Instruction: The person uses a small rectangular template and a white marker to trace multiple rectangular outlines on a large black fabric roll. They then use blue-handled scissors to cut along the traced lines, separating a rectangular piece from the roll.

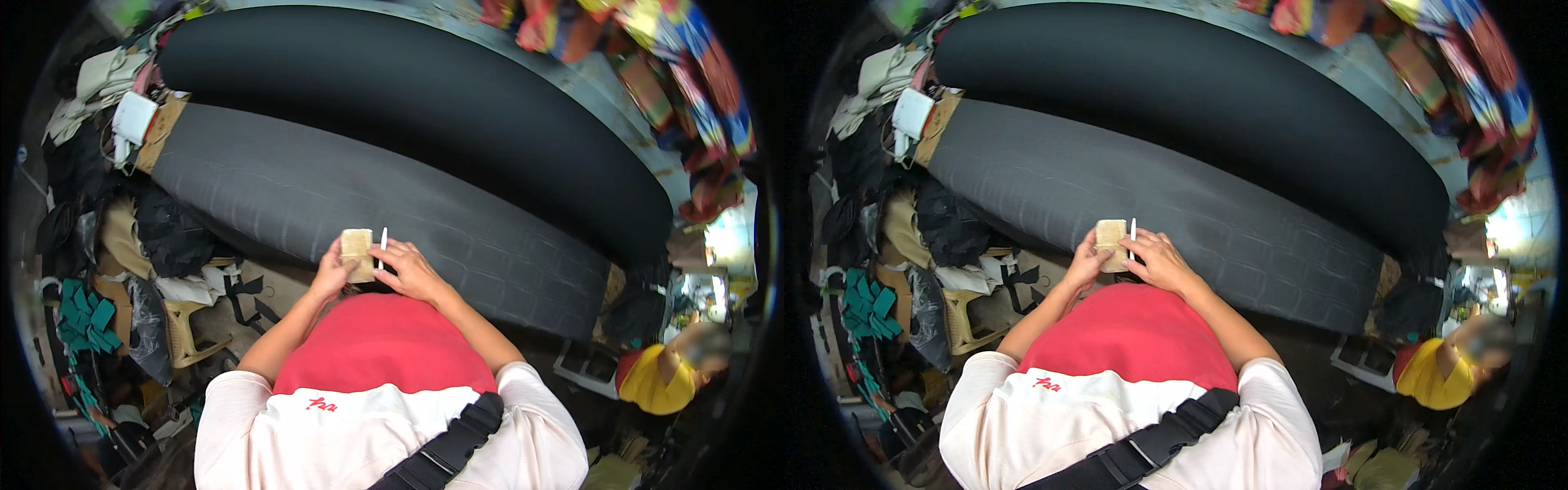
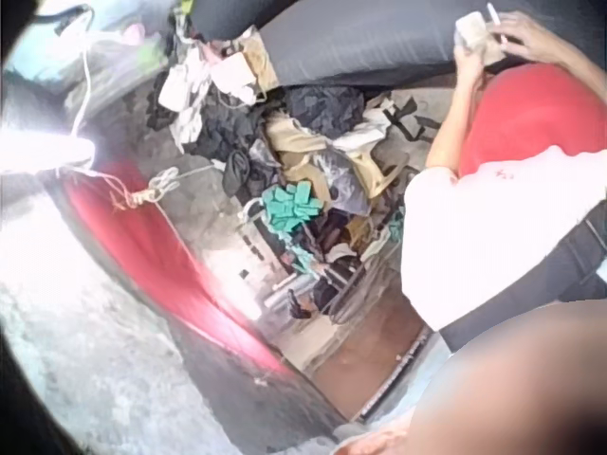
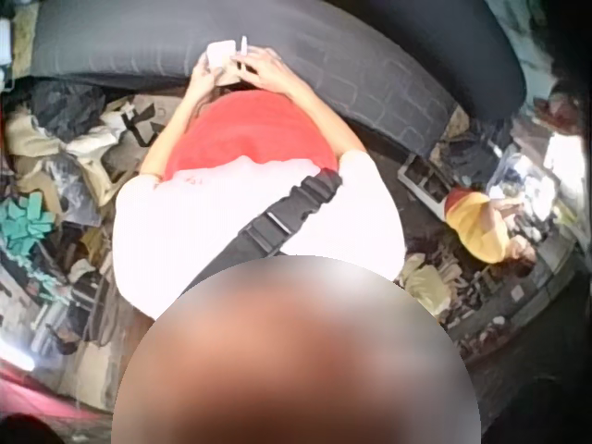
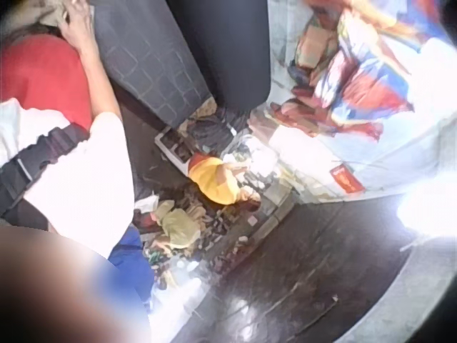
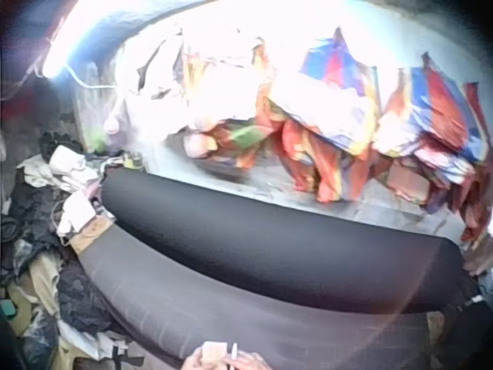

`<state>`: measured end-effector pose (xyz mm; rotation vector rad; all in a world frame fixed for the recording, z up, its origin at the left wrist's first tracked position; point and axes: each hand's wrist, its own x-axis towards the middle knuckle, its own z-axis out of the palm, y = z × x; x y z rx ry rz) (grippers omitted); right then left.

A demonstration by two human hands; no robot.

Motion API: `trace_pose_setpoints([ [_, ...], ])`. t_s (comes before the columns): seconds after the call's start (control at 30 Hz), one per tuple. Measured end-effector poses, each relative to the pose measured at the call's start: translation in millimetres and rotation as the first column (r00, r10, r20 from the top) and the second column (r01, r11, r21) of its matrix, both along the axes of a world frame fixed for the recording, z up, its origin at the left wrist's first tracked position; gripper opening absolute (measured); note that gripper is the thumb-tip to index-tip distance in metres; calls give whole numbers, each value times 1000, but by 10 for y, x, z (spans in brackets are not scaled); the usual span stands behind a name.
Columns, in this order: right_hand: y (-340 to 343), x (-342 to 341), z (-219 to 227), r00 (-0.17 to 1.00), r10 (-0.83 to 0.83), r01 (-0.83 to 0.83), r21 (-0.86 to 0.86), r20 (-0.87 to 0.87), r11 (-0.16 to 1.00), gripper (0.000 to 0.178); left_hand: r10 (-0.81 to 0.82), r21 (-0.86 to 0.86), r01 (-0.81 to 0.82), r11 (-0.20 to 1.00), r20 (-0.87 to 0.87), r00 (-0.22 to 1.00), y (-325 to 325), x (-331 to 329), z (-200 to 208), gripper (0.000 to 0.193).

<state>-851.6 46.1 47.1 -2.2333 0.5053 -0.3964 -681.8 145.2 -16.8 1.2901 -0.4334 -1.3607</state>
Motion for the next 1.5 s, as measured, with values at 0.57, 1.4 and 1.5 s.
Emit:
trace_pose_setpoints([
  [0.57,-349,2605,-84,965,213,-252,-315,-152,915,54,176,-83,-180,980,-48,983,-142,2032,295,42],
  [1.4,-1249,8828,159,958,-199,139,-270,-207,953,45,361,-218,-433,875,889,281,-874,6908,-183,65],
  [1.5,-1646,9383,-55,895,-308,214,-296,-322,931,39,339,-209,-436,875,908,246,-891,6878,-247,57],
])
